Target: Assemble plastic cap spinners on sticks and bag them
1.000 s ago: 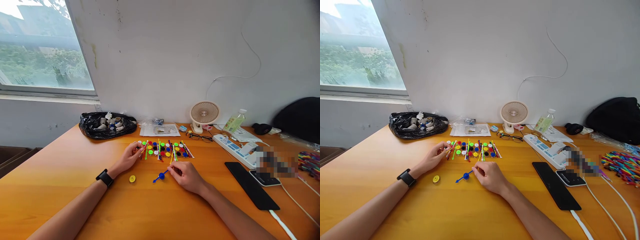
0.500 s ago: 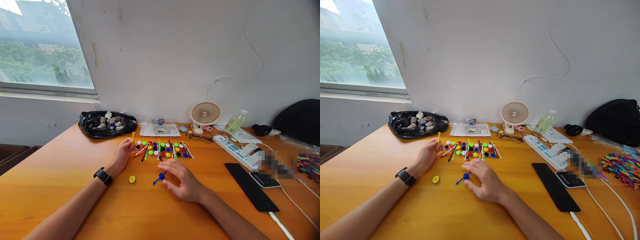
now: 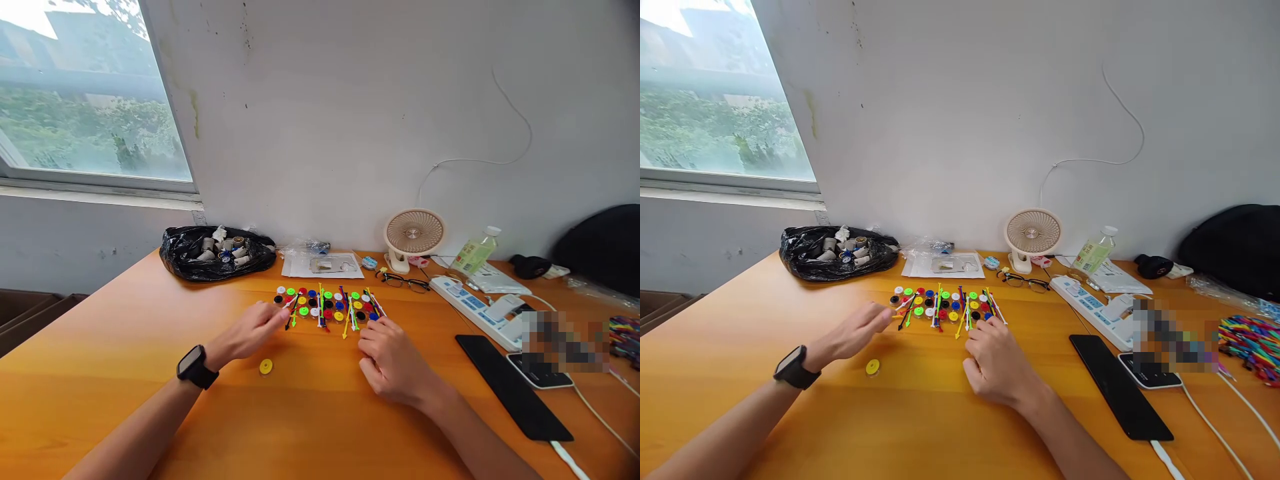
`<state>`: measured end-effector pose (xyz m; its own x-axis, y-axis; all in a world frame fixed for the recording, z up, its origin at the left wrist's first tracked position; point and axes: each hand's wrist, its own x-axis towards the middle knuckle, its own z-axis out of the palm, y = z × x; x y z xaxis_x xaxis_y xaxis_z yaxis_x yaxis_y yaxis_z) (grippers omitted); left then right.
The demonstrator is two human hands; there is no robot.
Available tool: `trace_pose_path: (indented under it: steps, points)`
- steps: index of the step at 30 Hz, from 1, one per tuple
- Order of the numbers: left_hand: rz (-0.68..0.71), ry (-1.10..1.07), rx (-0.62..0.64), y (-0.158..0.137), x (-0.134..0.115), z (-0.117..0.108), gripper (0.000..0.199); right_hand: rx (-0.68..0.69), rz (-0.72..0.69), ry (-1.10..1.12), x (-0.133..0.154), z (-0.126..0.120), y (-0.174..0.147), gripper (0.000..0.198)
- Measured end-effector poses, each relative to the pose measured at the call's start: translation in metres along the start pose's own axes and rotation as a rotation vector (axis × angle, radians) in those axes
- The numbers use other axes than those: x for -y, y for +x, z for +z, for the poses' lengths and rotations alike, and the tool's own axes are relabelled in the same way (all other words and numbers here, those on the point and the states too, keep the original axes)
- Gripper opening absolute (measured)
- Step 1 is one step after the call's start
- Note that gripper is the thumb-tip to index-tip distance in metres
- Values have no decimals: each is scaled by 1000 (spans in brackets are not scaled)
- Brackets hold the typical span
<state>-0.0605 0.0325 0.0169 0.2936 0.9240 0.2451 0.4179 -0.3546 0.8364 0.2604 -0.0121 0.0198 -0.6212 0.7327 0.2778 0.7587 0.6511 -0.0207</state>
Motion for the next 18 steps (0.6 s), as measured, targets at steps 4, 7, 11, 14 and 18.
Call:
trace_pose_path:
  steps: [4,7,11,14,18]
  points:
    - [85,426,338,-10,-7,-8,44,-45,-9,50,7,7,1,19]
    - [69,510,458,-16,-9,-5,28,-34,-5,147,14,17,0,19]
    - [116,470,444,-22,-13,18,20,-65,56,339,25,17,0,27]
    - [170,448,338,-25,-15,42,16,-25,116,469,32,13,0,52]
    - [218,530,257,-28,-10,65,12,15,114,564,35,18,1,40]
